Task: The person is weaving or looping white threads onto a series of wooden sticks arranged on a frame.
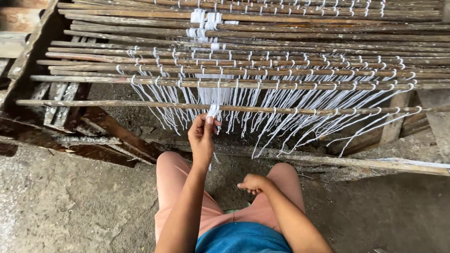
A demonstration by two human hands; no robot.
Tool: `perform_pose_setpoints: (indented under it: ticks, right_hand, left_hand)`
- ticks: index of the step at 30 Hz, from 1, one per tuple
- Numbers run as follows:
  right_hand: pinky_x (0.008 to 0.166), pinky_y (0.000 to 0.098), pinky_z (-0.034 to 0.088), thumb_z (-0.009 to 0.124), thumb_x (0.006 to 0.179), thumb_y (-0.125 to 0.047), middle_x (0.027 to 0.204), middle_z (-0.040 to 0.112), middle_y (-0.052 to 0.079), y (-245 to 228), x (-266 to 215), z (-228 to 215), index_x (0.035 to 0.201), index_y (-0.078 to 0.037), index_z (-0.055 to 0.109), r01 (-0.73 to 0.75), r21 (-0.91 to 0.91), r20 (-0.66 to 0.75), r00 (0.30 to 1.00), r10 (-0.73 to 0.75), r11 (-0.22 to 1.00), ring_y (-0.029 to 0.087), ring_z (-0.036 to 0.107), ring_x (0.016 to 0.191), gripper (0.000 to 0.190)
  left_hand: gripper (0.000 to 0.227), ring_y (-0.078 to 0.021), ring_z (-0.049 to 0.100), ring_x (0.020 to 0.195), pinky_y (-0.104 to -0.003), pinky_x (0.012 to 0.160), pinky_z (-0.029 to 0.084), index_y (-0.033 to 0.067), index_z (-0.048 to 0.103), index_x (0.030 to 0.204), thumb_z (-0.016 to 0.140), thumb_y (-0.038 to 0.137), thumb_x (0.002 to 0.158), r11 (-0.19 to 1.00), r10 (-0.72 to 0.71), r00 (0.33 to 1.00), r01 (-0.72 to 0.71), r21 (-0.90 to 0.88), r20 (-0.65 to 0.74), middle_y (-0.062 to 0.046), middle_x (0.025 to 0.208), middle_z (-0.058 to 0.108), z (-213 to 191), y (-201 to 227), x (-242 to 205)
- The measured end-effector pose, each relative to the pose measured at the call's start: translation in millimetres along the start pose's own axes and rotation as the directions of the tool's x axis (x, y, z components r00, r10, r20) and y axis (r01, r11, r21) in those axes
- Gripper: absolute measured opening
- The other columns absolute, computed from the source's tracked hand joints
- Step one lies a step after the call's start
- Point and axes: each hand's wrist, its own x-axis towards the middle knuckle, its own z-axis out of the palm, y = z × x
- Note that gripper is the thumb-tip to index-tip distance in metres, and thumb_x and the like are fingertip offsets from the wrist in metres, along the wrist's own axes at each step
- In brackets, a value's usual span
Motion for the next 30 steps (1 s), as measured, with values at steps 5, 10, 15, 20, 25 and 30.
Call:
perform_pose_setpoints:
  ticks: [5,10,15,20,25,30]
  right_hand:
    - [0.047,0.0297,0.051,0.051,0.096,-0.010,0.067,0.069,0.010,-123.5,-113.6,-49.7,0.087,-0.006,0.073,0.659,0.113,-0.355,0.725,-0.590,0.743,0.020,0.065,0.048,0.024]
    - [0.046,0.0204,0.046,0.056,0.105,-0.013,0.084,0.057,0.003,-206.6,-177.1,-86.5,0.122,-0.009,0.067,0.945,0.248,-0.850,0.317,-0.420,0.211,0.009,0.056,0.062,0.021]
    - [0.052,0.0157,0.045,0.067,0.100,-0.009,0.082,0.061,0.002,-211.8,-149.1,-93.7,0.131,-0.005,0.064,0.969,0.236,-0.892,0.247,-0.380,0.076,0.007,0.053,0.069,0.032]
    - [0.054,0.0153,0.046,0.065,0.101,-0.011,0.083,0.057,-0.001,-209.9,-176.7,-91.2,0.114,-0.008,0.068,0.970,0.228,-0.927,0.242,-0.287,0.082,0.006,0.053,0.073,0.014]
    - [0.058,0.0183,0.049,0.065,0.101,-0.012,0.086,0.061,0.000,-213.0,-184.5,-86.8,0.110,-0.009,0.067,0.966,0.256,-0.931,0.253,-0.265,0.026,0.009,0.057,0.077,0.009]
    - [0.060,0.0180,0.052,0.074,0.095,-0.011,0.099,0.068,0.005,-212.5,-167.1,-79.6,0.109,-0.006,0.066,0.981,0.064,-0.903,0.135,-0.409,0.181,0.010,0.066,0.083,0.017]
  left_hand:
    - [0.019,-0.0110,0.051,0.065,-0.026,0.064,0.042,0.0041,0.066,0.103,0.052,0.016,0.109,0.999,0.030,0.999,-0.031,0.026,0.017,-0.009,0.079,0.068,-6.6,-12.2,-0.6]
    - [0.018,-0.0113,0.053,0.068,-0.027,0.067,0.044,0.0042,0.064,0.105,0.051,0.015,0.110,0.995,0.066,0.998,-0.066,0.072,0.004,-0.006,0.080,0.062,-3.4,-6.8,-5.6]
    - [0.019,-0.0118,0.051,0.073,-0.028,0.070,0.046,0.0038,0.062,0.106,0.048,0.016,0.111,0.986,0.110,0.994,-0.108,0.125,-0.008,-0.005,0.082,0.055,-4.6,-0.9,-5.4]
    - [0.019,-0.0113,0.050,0.075,-0.029,0.074,0.046,0.0058,0.061,0.104,0.046,0.015,0.112,0.975,0.155,0.988,-0.153,0.160,-0.001,-0.005,0.087,0.053,-5.8,3.0,-4.9]
    - [0.017,-0.0110,0.048,0.077,-0.028,0.073,0.044,0.0037,0.060,0.095,0.051,0.008,0.109,0.962,0.171,0.983,-0.180,0.204,0.060,-0.004,0.088,0.050,-11.7,-4.0,-5.5]
    - [0.005,-0.0132,0.054,0.079,-0.031,0.073,0.048,0.0026,0.065,0.097,0.065,0.006,0.101,0.961,0.173,0.982,-0.185,0.205,0.076,-0.007,0.085,0.054,-15.2,-11.3,-6.7]
